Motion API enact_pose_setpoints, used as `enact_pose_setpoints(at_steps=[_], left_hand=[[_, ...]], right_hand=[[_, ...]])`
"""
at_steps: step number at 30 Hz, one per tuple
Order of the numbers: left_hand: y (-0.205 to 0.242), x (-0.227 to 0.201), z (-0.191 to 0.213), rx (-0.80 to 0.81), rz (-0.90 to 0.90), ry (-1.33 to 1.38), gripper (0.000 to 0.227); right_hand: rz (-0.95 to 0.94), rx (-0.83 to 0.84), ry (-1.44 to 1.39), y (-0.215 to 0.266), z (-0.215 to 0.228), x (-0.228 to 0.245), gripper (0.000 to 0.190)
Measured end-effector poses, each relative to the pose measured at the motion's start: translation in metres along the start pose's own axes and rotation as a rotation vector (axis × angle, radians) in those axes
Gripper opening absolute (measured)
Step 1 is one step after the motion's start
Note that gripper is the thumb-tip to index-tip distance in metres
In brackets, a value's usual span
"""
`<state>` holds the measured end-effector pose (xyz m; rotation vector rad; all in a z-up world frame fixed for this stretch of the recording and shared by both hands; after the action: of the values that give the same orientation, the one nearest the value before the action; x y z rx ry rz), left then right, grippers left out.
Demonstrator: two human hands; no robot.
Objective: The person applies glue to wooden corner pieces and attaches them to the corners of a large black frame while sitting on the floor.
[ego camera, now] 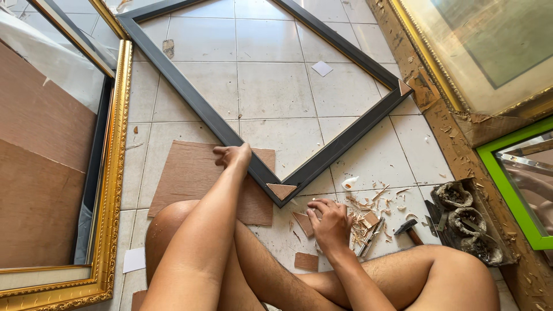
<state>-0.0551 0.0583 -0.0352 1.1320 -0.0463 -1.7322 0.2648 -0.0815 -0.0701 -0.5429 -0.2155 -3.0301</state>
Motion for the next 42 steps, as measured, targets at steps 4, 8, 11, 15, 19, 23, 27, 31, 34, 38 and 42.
enact_pose_setpoints(at_steps=[4,8,11,15,19,23,27,31,34,38,42], left_hand=[[0.011,0.006,-0.007,-0.015,0.356,0.062,0.084],[0.007,0.016,-0.009,0.120,0.320,-0.010,0.096],[0.011,0.015,-0.013,0.178,0.278,0.134,0.098],[-0.004,0.017,-0.008,0.169,0.320,0.416,0.100],[-0.006,0.017,-0.006,0.160,0.260,0.380,0.093],[-0.007,0.019,0.002,0.088,0.236,0.306,0.095],[-0.005,0.017,0.004,0.073,0.212,0.319,0.089],[-0.009,0.018,0.005,0.084,0.171,0.274,0.085],[-0.008,0.016,0.006,0.095,0.152,0.235,0.081],[-0.005,0.012,0.009,0.117,0.099,0.180,0.080],[-0.007,0.008,0.011,0.116,0.078,0.139,0.077]], right_hand=[[-0.190,0.016,-0.598,-0.007,0.015,0.029,0.043],[-0.458,0.271,-1.142,-0.016,-0.012,0.052,0.092],[-0.472,0.258,-1.143,-0.032,-0.024,0.060,0.099],[-0.521,0.138,-1.196,-0.046,-0.045,0.061,0.103],[-0.523,0.041,-1.256,-0.046,-0.045,0.060,0.084],[-0.600,-0.038,-1.313,-0.043,-0.033,0.051,0.079],[-0.582,-0.122,-1.328,-0.046,-0.017,0.039,0.081],[-0.453,-0.047,-1.205,-0.070,-0.028,0.033,0.079],[-0.499,-0.065,-1.190,-0.082,-0.038,0.023,0.068],[-0.575,-0.091,-1.196,-0.061,-0.019,0.049,0.088],[-0.563,-0.019,-1.261,-0.048,-0.039,0.062,0.115]])
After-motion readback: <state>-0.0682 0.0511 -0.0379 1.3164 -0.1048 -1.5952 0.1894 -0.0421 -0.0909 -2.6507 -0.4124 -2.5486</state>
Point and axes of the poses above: each hand's wrist, its own y-axis away from the middle knuckle, its own z-axis out of the back of the hand, x = y × z, the point moved 7 cm from there along -y, towards the middle knuckle, and after that the axes turned 7 degrees about z, right-handed, at the moved point
